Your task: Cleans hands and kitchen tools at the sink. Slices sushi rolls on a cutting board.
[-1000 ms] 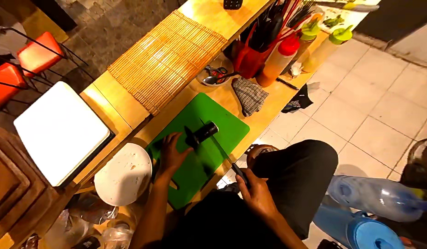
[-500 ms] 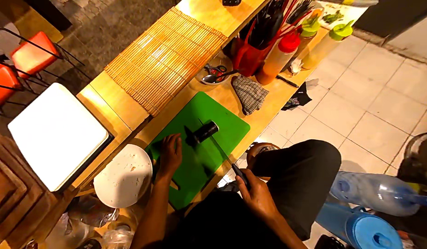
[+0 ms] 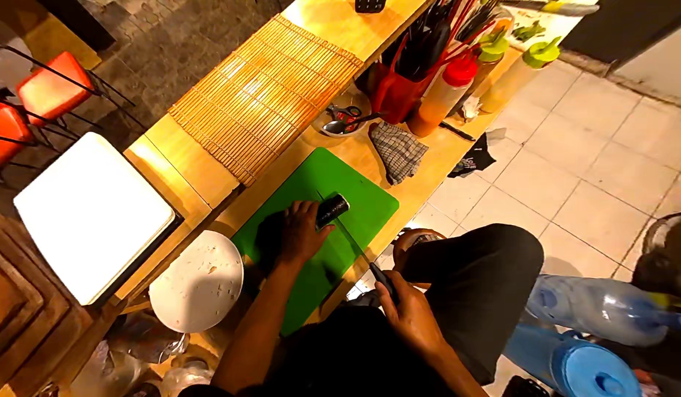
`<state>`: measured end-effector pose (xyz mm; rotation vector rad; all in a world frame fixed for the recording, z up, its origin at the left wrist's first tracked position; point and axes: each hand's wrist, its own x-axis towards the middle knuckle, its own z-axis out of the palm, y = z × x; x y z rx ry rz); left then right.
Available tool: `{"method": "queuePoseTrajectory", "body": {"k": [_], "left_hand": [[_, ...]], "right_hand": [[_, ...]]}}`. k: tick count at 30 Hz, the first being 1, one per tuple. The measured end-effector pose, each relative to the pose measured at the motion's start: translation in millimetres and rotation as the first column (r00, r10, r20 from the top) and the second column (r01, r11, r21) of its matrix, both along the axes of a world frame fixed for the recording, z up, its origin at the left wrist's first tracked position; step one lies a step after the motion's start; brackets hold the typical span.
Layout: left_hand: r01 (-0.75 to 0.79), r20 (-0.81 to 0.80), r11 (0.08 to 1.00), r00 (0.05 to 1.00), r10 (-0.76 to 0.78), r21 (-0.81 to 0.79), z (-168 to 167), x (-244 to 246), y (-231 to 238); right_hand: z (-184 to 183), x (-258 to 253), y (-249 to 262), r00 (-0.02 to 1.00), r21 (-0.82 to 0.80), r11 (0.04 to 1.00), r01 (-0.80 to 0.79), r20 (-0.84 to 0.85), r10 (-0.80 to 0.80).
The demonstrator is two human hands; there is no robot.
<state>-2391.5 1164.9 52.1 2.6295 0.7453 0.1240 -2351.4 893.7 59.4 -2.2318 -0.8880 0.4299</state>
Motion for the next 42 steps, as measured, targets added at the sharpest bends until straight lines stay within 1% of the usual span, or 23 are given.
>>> {"method": "queuePoseTrajectory", "body": {"k": [3,5,8,12,15,18,22,24,26,28,29,30,31,32,33,35,36,38,39,40,42], "left_hand": [[0.021,-0.054,0.999,0.998,-0.019,0.038,-10,8,2],[0.026,-0.053,0.998,0.998,-0.023,0.052,-14,9,2],[0.023,-0.068,0.998,0.997,-0.020,0.054,-15,10,3],[0.032,-0.102,0.998,0.994,-0.026,0.057,-15,11,5],[0.045,-0.131,0.998,0.991,-0.038,0.047,-11,12,4],[0.049,-0.136,0.999,0.990,-0.045,0.021,-8,12,4],[0.041,-0.165,0.999,0.986,-0.036,0.024,-7,12,8],[0.045,-0.170,0.998,0.985,-0.038,0.039,-10,12,9],[0.060,-0.164,0.997,0.985,-0.051,0.048,-11,12,9],[0.062,-0.147,0.998,0.987,-0.058,0.026,-9,12,7],[0.059,-0.147,0.998,0.987,-0.057,0.009,-7,12,8],[0.053,-0.161,0.999,0.985,-0.053,-0.006,-5,13,11],[0.052,-0.187,0.998,0.981,-0.056,-0.023,-4,13,13],[0.054,-0.203,0.998,0.977,-0.061,-0.039,-5,15,14],[0.052,-0.213,0.997,0.975,-0.061,-0.049,-8,17,13],[0.046,-0.224,0.998,0.973,-0.057,-0.050,-10,19,15],[0.051,-0.220,0.998,0.974,-0.061,-0.048,-11,19,16],[0.067,-0.201,0.997,0.977,-0.076,-0.048,-12,19,17],[0.070,-0.200,0.996,0.977,-0.078,-0.047,-11,20,19],[0.073,-0.215,0.996,0.973,-0.084,-0.055,-10,20,20],[0.078,-0.232,0.995,0.968,-0.091,-0.064,-11,22,17]], "right_hand": [[4,0,0,1.000,-0.026,1.000,0.002,0.001,-0.002],[9,-2,-1,1.000,-0.044,0.999,0.007,0.018,-0.006],[19,-6,-7,0.999,-0.065,0.998,0.009,0.053,-0.005],[33,-7,-7,0.999,-0.106,0.994,0.014,0.049,-0.009],[35,2,11,1.000,-0.116,0.993,-0.005,0.012,0.006],[31,17,44,0.999,-0.102,0.994,-0.033,-0.027,0.031],[27,34,87,0.991,-0.175,0.981,-0.084,-0.118,0.064],[21,30,80,0.991,-0.184,0.980,-0.073,-0.121,0.051],[20,17,49,0.996,-0.166,0.985,-0.045,-0.078,0.032],[27,3,14,0.999,-0.169,0.985,-0.029,-0.027,0.024],[30,3,10,0.999,-0.168,0.985,-0.035,-0.011,0.034],[32,8,19,0.998,-0.180,0.982,-0.056,-0.029,0.051],[34,14,39,0.993,-0.204,0.975,-0.085,-0.102,0.065],[31,23,62,0.982,-0.226,0.968,-0.109,-0.174,0.070],[20,31,76,0.977,-0.236,0.964,-0.120,-0.201,0.073],[1,35,71,0.985,-0.195,0.976,-0.095,-0.163,0.063],[-1,30,55,0.989,-0.174,0.981,-0.081,-0.139,0.057],[6,21,28,0.993,-0.174,0.981,-0.080,-0.103,0.062],[11,22,30,0.990,-0.187,0.977,-0.098,-0.121,0.076],[15,25,40,0.980,-0.213,0.969,-0.121,-0.182,0.083],[9,36,57,0.962,-0.258,0.955,-0.145,-0.263,0.075]]}}
